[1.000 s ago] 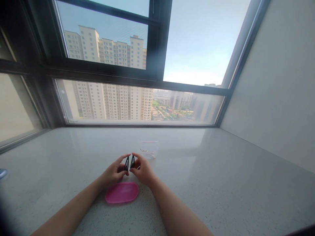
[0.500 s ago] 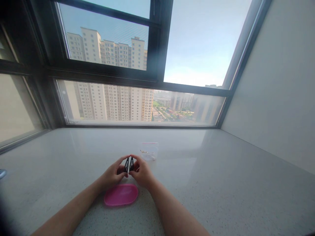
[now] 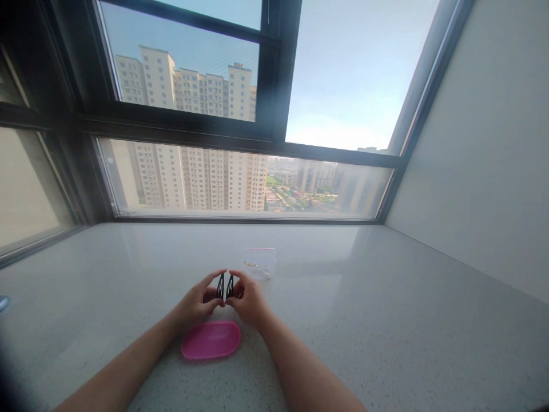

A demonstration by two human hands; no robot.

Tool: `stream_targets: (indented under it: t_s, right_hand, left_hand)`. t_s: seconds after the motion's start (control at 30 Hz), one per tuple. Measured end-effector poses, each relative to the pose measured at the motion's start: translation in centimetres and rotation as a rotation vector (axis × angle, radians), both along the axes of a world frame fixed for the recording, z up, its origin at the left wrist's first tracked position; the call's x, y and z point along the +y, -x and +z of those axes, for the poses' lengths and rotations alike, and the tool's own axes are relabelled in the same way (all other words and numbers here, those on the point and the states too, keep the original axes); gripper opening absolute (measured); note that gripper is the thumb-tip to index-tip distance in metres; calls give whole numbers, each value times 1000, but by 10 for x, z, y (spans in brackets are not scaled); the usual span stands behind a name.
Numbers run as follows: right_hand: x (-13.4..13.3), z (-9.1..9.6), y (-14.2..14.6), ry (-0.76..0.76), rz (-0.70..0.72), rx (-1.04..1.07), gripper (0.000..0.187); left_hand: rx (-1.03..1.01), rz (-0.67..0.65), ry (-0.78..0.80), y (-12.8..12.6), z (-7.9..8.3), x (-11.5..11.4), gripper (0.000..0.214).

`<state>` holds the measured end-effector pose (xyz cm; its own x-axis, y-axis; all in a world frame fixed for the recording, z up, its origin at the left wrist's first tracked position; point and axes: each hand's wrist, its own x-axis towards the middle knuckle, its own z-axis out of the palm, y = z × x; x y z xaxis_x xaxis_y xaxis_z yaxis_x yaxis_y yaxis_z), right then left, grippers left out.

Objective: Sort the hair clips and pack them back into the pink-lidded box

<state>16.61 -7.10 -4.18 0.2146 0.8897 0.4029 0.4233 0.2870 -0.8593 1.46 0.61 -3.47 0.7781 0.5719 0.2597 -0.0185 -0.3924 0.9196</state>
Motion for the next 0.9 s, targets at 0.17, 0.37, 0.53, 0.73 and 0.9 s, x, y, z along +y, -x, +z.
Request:
stream_targets:
  t_s: [0.17, 0.37, 0.53, 0.73, 0.9]
  right_hand:
    - [0, 3, 1, 0, -13, 9, 64]
    - [-1, 5, 0, 19, -1, 29, 66]
    - [0, 6, 1, 13, 13, 43, 66]
    - [1, 3, 0, -8, 29, 87, 65]
    - [0, 4, 1, -22, 79, 103, 62]
  left_hand:
    - [28, 1, 19, 1, -1, 2, 72]
    - [33, 13, -11, 1, -1, 3, 73]
    - [33, 25, -51, 1, -1, 2, 72]
    - [23, 57, -106, 1, 2, -1, 70]
    - [11, 53, -110, 1, 5, -4, 68]
